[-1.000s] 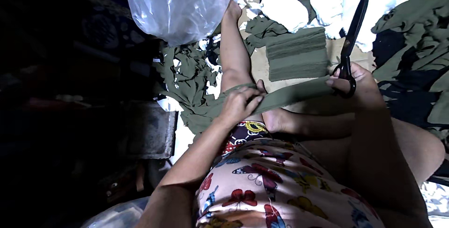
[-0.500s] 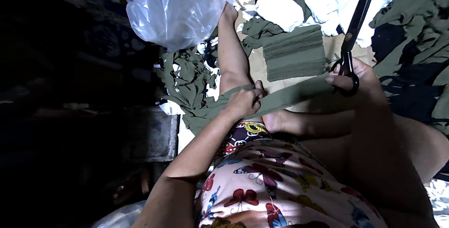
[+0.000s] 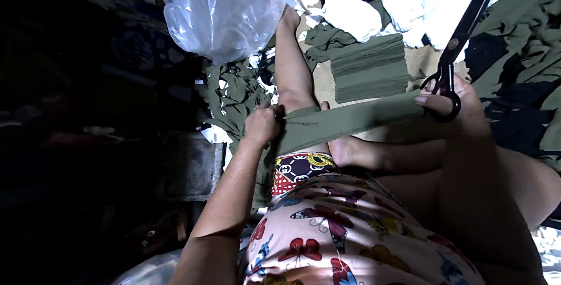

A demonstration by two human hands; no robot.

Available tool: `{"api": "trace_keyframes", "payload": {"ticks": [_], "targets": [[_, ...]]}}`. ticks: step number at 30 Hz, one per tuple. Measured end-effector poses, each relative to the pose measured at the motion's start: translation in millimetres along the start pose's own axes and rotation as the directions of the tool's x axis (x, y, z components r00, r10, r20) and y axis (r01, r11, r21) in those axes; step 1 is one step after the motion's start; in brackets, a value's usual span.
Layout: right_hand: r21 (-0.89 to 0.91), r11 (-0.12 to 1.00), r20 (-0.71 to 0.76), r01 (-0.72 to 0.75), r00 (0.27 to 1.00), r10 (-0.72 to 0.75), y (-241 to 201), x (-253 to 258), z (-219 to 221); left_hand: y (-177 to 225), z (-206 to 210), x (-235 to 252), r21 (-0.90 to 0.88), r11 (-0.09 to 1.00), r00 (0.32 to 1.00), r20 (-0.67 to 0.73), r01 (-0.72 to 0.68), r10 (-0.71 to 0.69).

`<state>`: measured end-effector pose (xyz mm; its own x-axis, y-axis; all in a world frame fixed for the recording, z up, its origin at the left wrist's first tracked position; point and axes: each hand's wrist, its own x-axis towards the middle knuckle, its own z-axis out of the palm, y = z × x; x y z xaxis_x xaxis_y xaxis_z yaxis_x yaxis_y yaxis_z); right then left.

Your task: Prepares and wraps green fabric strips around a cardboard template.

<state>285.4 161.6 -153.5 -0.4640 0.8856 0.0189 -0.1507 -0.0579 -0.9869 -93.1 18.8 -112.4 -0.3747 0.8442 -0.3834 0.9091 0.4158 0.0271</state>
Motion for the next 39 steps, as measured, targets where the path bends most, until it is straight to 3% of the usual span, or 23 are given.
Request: {"api": "trace_keyframes", "payload": {"ticks": [3,8,10,13,14,16,18,20,27,29,31,32,33,34,35,36,39], "targets": [[-0.036,0.999,0.001,-0.007,1.000,0.007,-2,0,-4,-24,-1,4,-0.002,0.995,0.994,0.046,0.100,-0.100],[-0.057,0.998,0.024,0.004,1.000,-0.003,2,1,-7,-49,-5,6,-0.087,0.943,0.947,-0.010,0.320,-0.322],[-0.078,0.997,0.027,0.003,1.000,-0.001,4,2,-9,-39,-11,0,-0.200,0.955,0.968,-0.080,0.219,-0.239],[-0.073,0.997,-0.002,-0.018,1.000,0.018,2,1,-6,-7,-11,-13,-0.380,0.909,0.982,-0.142,-0.171,0.125],[-0.078,0.996,-0.015,-0.032,0.999,0.031,0,0,-3,4,-7,-16,-0.425,0.864,0.963,-0.120,-0.271,0.243],[-0.086,0.996,-0.028,-0.040,0.999,0.038,-3,-1,-2,23,3,-17,-0.444,0.834,0.934,-0.014,-0.326,0.357],[-0.088,0.995,-0.022,-0.037,0.999,0.036,-1,-1,-5,35,11,-15,-0.351,0.883,0.931,0.073,-0.313,0.359],[-0.090,0.995,-0.024,-0.046,0.999,0.044,1,-1,-8,43,17,-16,-0.274,0.908,0.935,0.074,-0.317,0.348],[-0.089,0.996,-0.009,-0.025,1.000,0.024,4,0,-9,43,48,-39,-0.157,0.847,0.848,-0.262,-0.508,0.460],[-0.121,0.988,-0.029,-0.098,0.995,0.095,-10,-2,0,41,56,-44,-0.143,0.836,0.825,-0.315,-0.530,0.470],[-0.092,0.967,-0.164,-0.239,0.961,0.222,-57,-12,45,37,63,-48,-0.131,0.822,0.797,-0.367,-0.555,0.480],[-0.014,0.996,-0.062,-0.093,0.994,0.092,-63,-16,52,36,66,-50,-0.121,0.815,0.782,-0.391,-0.567,0.486],[0.109,0.982,0.211,0.155,0.962,-0.175,-57,-10,42,34,70,-53,-0.109,0.808,0.766,-0.412,-0.580,0.494],[0.014,0.999,-0.085,-0.050,0.995,0.051,-101,-20,86,33,73,-55,-0.088,0.801,0.748,-0.432,-0.592,0.505],[-0.072,0.975,-0.215,-0.212,0.957,0.192,-131,-21,110,32,76,-57,-0.068,0.797,0.733,-0.445,-0.600,0.514],[-0.119,0.954,-0.245,-0.277,0.939,0.242,-144,-21,118,32,78,-58,-0.054,0.796,0.727,-0.448,-0.603,0.521],[-0.135,0.966,-0.198,-0.221,0.961,0.192,-133,-22,107,30,80,-59,-0.053,0.796,0.726,-0.448,-0.603,0.521]]}}
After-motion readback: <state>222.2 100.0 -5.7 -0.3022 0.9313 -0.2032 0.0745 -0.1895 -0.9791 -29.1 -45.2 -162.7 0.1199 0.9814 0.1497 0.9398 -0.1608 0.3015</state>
